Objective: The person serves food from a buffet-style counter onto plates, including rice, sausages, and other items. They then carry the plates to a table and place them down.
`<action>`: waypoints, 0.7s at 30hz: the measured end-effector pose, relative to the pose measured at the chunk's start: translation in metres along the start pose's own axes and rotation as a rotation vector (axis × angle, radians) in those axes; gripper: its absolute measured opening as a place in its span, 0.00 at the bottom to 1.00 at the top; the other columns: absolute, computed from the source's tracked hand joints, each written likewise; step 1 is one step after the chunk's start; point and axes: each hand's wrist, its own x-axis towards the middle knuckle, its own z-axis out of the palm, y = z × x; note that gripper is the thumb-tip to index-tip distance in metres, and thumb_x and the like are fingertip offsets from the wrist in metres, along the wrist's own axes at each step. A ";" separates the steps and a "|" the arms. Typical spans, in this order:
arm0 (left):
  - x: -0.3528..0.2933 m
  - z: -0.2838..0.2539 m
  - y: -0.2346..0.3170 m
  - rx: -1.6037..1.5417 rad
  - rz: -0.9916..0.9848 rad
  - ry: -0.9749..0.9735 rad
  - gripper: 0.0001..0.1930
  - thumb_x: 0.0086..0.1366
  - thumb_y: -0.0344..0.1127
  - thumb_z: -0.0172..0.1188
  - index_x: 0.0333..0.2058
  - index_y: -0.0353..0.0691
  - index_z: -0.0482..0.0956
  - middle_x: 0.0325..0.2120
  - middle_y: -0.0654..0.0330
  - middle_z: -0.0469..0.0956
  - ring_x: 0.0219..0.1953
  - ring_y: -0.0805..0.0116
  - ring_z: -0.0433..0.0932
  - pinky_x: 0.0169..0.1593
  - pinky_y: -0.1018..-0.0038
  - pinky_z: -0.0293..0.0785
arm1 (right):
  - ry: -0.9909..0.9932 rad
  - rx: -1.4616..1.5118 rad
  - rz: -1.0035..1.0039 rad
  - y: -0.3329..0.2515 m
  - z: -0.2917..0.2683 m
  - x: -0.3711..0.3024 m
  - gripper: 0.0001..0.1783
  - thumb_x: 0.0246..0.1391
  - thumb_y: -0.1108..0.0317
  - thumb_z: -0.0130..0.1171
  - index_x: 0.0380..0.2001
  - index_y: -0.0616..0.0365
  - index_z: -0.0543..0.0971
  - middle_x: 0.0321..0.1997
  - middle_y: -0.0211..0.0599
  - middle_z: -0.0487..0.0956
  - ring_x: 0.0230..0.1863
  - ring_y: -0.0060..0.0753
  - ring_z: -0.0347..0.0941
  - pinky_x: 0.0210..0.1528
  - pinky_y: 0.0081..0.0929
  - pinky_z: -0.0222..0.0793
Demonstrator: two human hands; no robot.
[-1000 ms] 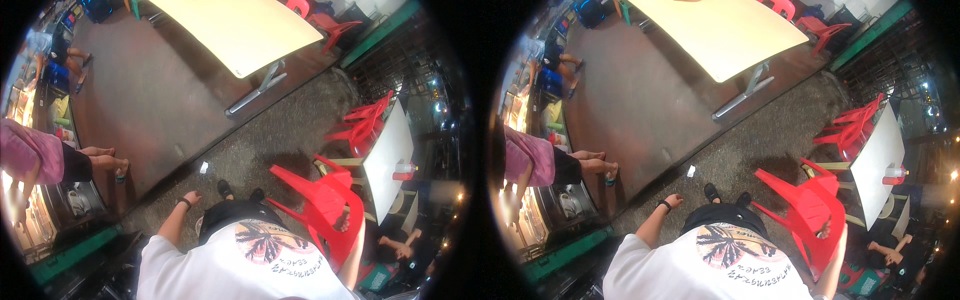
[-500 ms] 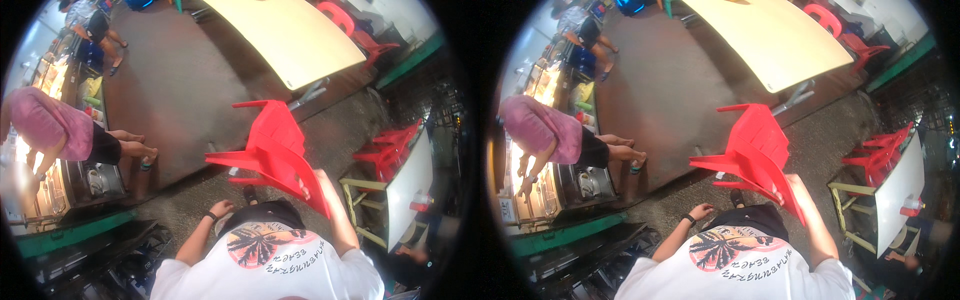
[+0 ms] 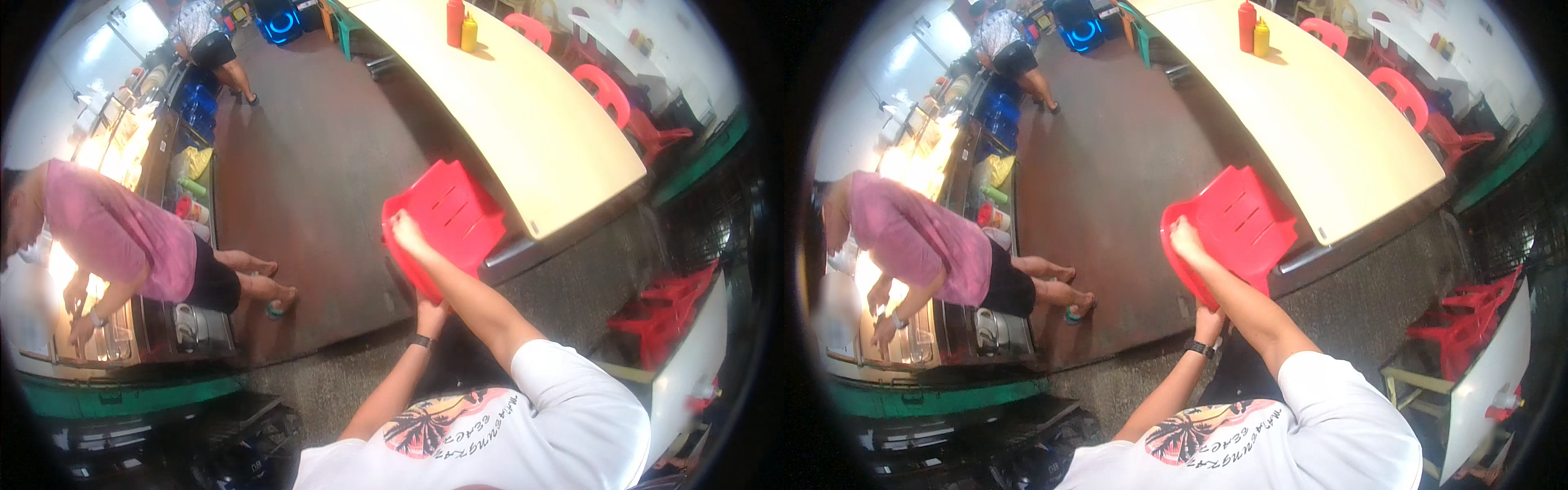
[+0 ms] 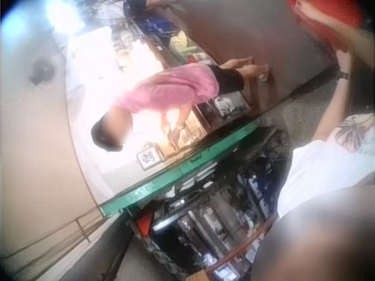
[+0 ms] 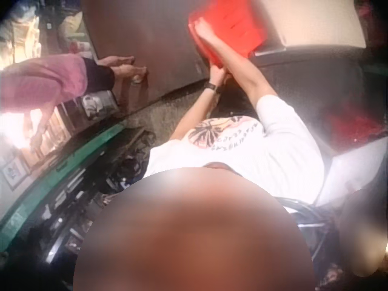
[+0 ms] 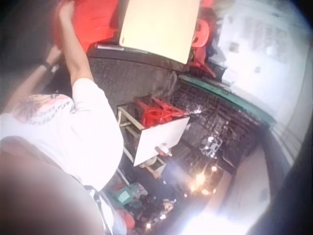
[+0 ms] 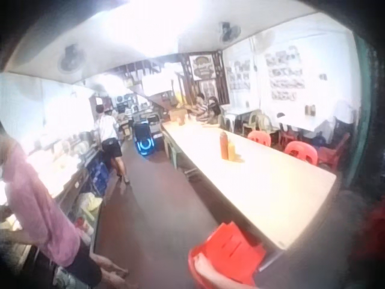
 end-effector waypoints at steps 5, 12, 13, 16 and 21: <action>0.113 -0.035 0.055 -0.258 -0.128 0.267 0.17 0.54 0.25 0.53 0.44 0.34 0.70 0.33 0.57 0.76 0.32 0.63 0.76 0.30 0.70 0.75 | -0.542 0.564 -0.095 -0.018 0.007 0.036 0.18 0.57 0.65 0.53 0.49 0.59 0.72 0.46 0.33 0.75 0.48 0.25 0.69 0.51 0.26 0.65; 0.262 -0.052 0.146 -0.354 -0.122 0.383 0.25 0.43 0.18 0.51 0.45 0.32 0.65 0.29 0.54 0.73 0.29 0.59 0.76 0.30 0.67 0.79 | -0.273 0.648 0.260 -0.010 -0.175 0.024 0.13 0.53 0.71 0.56 0.43 0.58 0.75 0.37 0.32 0.77 0.34 0.21 0.73 0.36 0.17 0.70; 0.287 -0.046 0.159 -0.354 -0.129 0.376 0.25 0.43 0.18 0.51 0.45 0.32 0.65 0.28 0.54 0.73 0.29 0.59 0.76 0.30 0.67 0.79 | -0.275 0.588 0.364 -0.006 -0.205 0.030 0.12 0.53 0.72 0.56 0.42 0.58 0.76 0.36 0.31 0.77 0.32 0.18 0.73 0.34 0.16 0.69; 0.372 -0.016 0.212 -0.360 -0.156 0.344 0.27 0.42 0.19 0.51 0.46 0.37 0.64 0.28 0.53 0.71 0.25 0.61 0.75 0.23 0.66 0.76 | -0.221 0.405 0.483 0.023 -0.263 0.049 0.11 0.54 0.71 0.54 0.42 0.57 0.76 0.33 0.31 0.77 0.28 0.19 0.73 0.30 0.16 0.70; 0.522 0.035 0.304 -0.306 -0.098 0.345 0.29 0.41 0.20 0.51 0.46 0.44 0.61 0.41 0.50 0.67 0.37 0.44 0.74 0.34 0.37 0.75 | -0.115 0.418 0.477 -0.013 -0.303 0.084 0.12 0.58 0.69 0.50 0.42 0.63 0.74 0.31 0.35 0.77 0.28 0.24 0.75 0.29 0.19 0.72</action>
